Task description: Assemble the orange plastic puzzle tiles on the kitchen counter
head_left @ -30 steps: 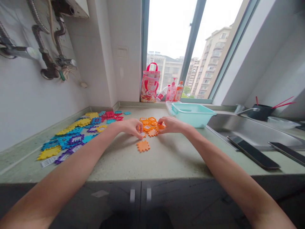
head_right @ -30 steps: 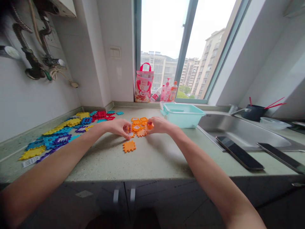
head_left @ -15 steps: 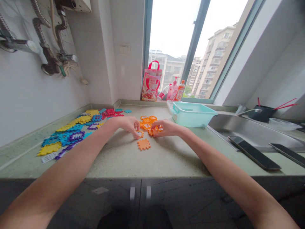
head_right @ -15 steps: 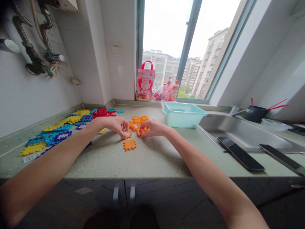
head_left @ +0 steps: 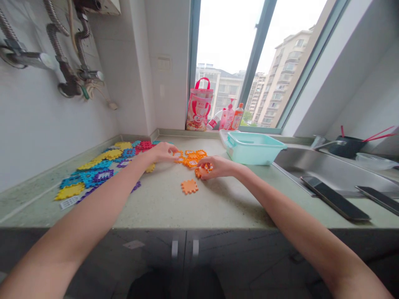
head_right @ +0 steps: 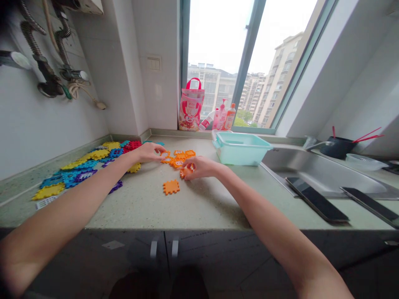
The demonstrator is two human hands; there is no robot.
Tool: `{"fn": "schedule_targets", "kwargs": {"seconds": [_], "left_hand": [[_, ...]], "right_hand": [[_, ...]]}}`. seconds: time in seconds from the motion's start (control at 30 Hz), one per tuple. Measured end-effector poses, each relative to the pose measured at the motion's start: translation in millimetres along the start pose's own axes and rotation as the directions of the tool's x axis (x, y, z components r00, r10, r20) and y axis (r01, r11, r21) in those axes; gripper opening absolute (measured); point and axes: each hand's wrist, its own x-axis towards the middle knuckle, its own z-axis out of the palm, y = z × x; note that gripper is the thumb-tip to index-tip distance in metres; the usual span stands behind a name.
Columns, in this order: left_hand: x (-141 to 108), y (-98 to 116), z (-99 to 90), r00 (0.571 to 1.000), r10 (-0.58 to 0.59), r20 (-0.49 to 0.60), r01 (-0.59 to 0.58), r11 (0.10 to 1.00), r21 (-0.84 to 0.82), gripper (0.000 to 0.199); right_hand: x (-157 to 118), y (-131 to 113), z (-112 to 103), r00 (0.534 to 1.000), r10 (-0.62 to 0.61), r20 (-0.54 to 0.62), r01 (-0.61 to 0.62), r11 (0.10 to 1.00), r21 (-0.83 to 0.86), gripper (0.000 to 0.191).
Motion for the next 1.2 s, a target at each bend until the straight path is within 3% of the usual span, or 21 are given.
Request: {"fn": "schedule_targets", "kwargs": {"seconds": [0.13, 0.23, 0.37, 0.5, 0.6, 0.67, 0.73, 0.8, 0.87, 0.97, 1.07, 1.2], "left_hand": [[4, -7, 13.8, 0.995, 0.005, 0.095, -0.003, 1.0, -0.022, 0.065], [7, -10, 16.5, 0.998, 0.009, 0.069, -0.01, 1.0, 0.02, 0.071], [7, -9, 16.5, 0.998, 0.053, 0.025, -0.054, 0.996, 0.07, 0.063], [2, -3, 3.8, 0.999, 0.035, -0.029, -0.03, 0.99, 0.135, 0.052], [-6, 10, -19.8, 0.995, 0.031, -0.093, -0.012, 0.979, 0.204, 0.053], [-12, 27, -36.8, 0.999, 0.041, -0.02, -0.036, 0.984, 0.173, 0.058], [-20, 49, -48.6, 0.981, 0.097, 0.166, -0.11, 0.991, 0.075, 0.062], [-28, 74, -51.8, 0.917, 0.194, 0.349, -0.199, 0.98, -0.024, 0.061], [-35, 96, -47.3, 0.854, 0.251, 0.456, -0.246, 0.967, -0.072, 0.06], [-43, 120, -34.3, 0.815, 0.212, 0.54, -0.223, 0.974, -0.045, 0.06], [-47, 131, -25.0, 0.812, 0.124, 0.571, -0.165, 0.986, 0.021, 0.066], [-51, 138, -21.0, 0.815, 0.096, 0.571, -0.142, 0.989, 0.037, 0.069]], "right_hand": [[-2, -1, -3, 0.999, -0.036, 0.028, 0.036, 0.999, 0.005, 0.048], [-3, 0, -4, 0.998, -0.043, 0.035, 0.043, 0.999, 0.013, 0.054], [-2, 0, 0, 1.0, 0.0, 0.026, 0.0, 1.0, -0.028, 0.055], [-5, 7, -8, 0.998, 0.065, 0.001, -0.065, 0.997, -0.044, 0.048], [-14, 23, -30, 0.976, 0.152, -0.153, -0.164, 0.984, -0.067, 0.042], [-21, 35, -44, 0.944, 0.221, -0.243, -0.252, 0.962, -0.103, 0.038], [-26, 44, -53, 0.931, 0.276, -0.24, -0.311, 0.943, -0.122, 0.035], [-28, 47, -54, 0.933, 0.317, -0.171, -0.34, 0.932, -0.127, 0.035], [-25, 46, -51, 0.933, 0.338, -0.121, -0.353, 0.926, -0.132, 0.036], [-18, 45, -41, 0.913, 0.345, -0.217, -0.379, 0.915, -0.141, 0.036], [-11, 48, -28, 0.873, 0.337, -0.354, -0.408, 0.901, -0.147, 0.036], [-5, 54, -14, 0.887, 0.267, -0.378, -0.346, 0.925, -0.158, 0.036]]}}
